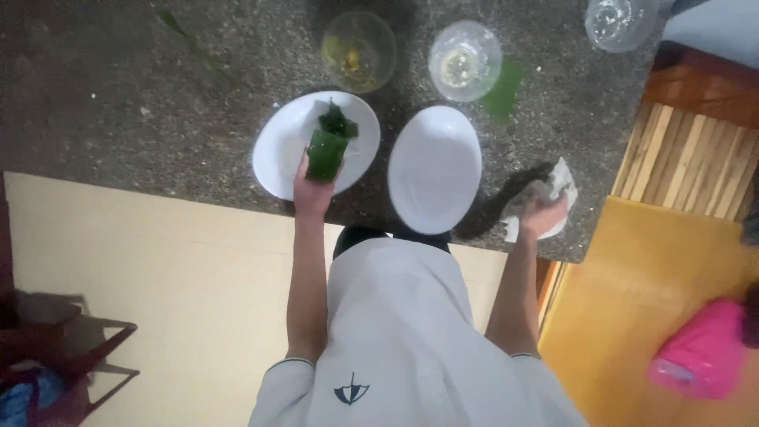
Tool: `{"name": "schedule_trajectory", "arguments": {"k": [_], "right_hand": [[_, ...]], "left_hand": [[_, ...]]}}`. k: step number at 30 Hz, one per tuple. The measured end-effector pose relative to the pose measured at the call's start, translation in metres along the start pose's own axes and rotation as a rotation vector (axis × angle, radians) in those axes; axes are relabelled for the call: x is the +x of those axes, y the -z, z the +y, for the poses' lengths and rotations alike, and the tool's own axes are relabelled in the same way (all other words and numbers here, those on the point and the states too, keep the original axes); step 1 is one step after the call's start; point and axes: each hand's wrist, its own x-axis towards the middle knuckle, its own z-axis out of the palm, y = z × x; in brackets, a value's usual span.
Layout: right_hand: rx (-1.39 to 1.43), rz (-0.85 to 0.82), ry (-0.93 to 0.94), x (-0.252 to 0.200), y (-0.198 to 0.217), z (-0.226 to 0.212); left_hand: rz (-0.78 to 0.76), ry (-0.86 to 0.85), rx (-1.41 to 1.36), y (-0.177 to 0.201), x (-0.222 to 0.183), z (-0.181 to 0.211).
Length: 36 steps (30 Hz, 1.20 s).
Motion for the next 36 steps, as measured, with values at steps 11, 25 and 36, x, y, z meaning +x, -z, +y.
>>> {"name": "schedule_trajectory", "arguments": {"k": [11, 25, 36], "right_hand": [[-0.234, -0.27, -0.189, 0.068, -0.018, 0.009], [0.745, 0.189, 0.764, 0.05, 0.047, -0.007], [0.594, -0.296, 0.611, 0.015, 0.077, -0.115]], "left_hand": [[-0.603, 0.035, -0.017, -0.039, -0.096, -0.123], [-0.487, 0.274, 0.281, -0.034, -0.037, -0.271], [-0.689, 0.264, 0.807, -0.097, -0.046, -0.358]]}}
